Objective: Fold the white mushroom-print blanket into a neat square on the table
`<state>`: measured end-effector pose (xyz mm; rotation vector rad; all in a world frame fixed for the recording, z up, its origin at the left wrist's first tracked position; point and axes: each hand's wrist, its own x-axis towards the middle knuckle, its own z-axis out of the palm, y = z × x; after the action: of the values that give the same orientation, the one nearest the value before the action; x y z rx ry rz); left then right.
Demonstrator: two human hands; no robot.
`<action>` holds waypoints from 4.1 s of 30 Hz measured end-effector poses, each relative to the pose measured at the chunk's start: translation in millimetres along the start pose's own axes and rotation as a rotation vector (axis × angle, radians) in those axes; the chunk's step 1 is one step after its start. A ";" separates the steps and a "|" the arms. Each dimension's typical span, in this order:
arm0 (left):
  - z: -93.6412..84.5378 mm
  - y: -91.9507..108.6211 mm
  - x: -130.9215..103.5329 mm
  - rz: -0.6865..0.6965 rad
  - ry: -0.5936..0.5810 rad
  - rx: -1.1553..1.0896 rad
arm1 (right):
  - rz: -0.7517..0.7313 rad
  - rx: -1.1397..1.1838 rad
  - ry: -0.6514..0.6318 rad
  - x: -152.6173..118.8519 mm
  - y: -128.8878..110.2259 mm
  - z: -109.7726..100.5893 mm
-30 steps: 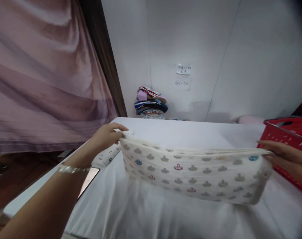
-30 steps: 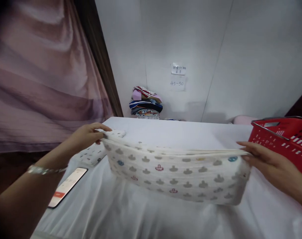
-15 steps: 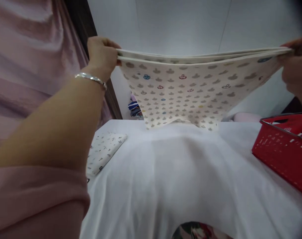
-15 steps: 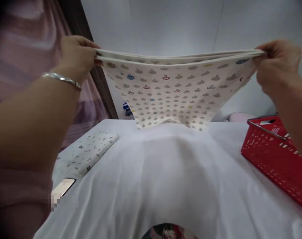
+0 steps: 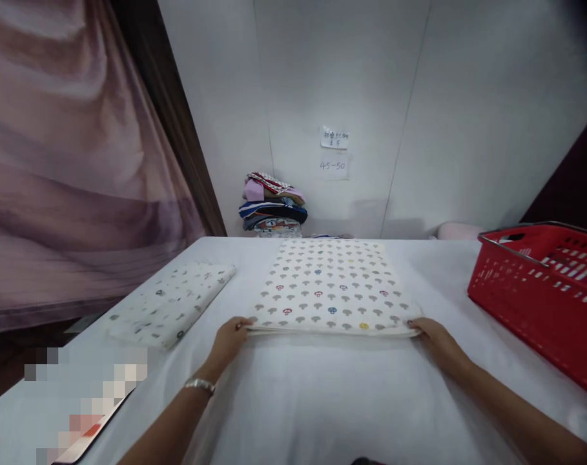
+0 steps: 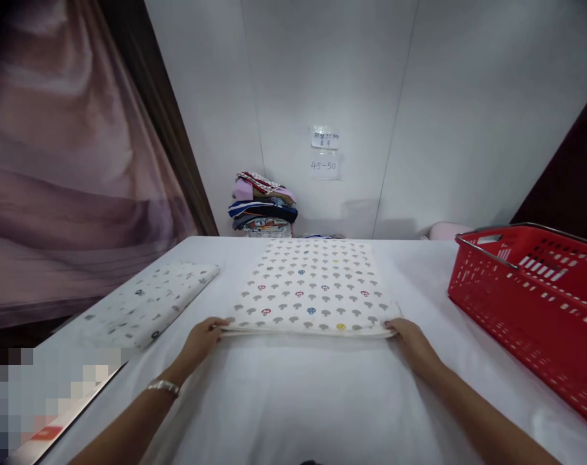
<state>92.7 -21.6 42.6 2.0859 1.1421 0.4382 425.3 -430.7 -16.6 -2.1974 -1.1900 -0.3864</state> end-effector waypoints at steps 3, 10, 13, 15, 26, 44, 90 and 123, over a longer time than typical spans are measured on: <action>-11.2 -18.4 -11.7 -0.012 0.097 -0.094 | -0.042 -0.003 -0.033 -26.1 -18.9 0.7; -49.7 -49.1 -22.4 0.005 0.175 0.046 | -0.245 -0.038 -0.176 -71.4 -64.9 -10.4; -48.9 -64.9 -27.6 -0.002 0.201 0.121 | -0.256 -0.043 -0.170 -85.4 -77.7 -10.6; -46.7 -71.6 -31.1 0.030 0.207 0.174 | -0.275 -0.034 -0.179 -89.3 -84.3 -10.8; -50.9 -63.9 -26.8 0.047 -0.052 0.504 | -0.188 0.085 -0.289 -94.3 -101.2 -25.4; 135.6 44.4 -55.4 1.093 -0.086 0.660 | 0.674 0.116 -0.064 139.2 57.1 35.4; 121.4 28.9 -31.3 0.954 -0.013 0.694 | 0.096 -0.311 -0.427 276.3 -18.9 167.7; 116.5 30.0 -28.1 0.992 0.086 0.815 | -0.121 -0.178 -0.461 280.1 -35.6 203.5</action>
<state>163.2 -104.8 -15.3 3.3286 0.2001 0.5587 545.2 -103.9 -17.8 -2.4563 -1.5884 -0.0279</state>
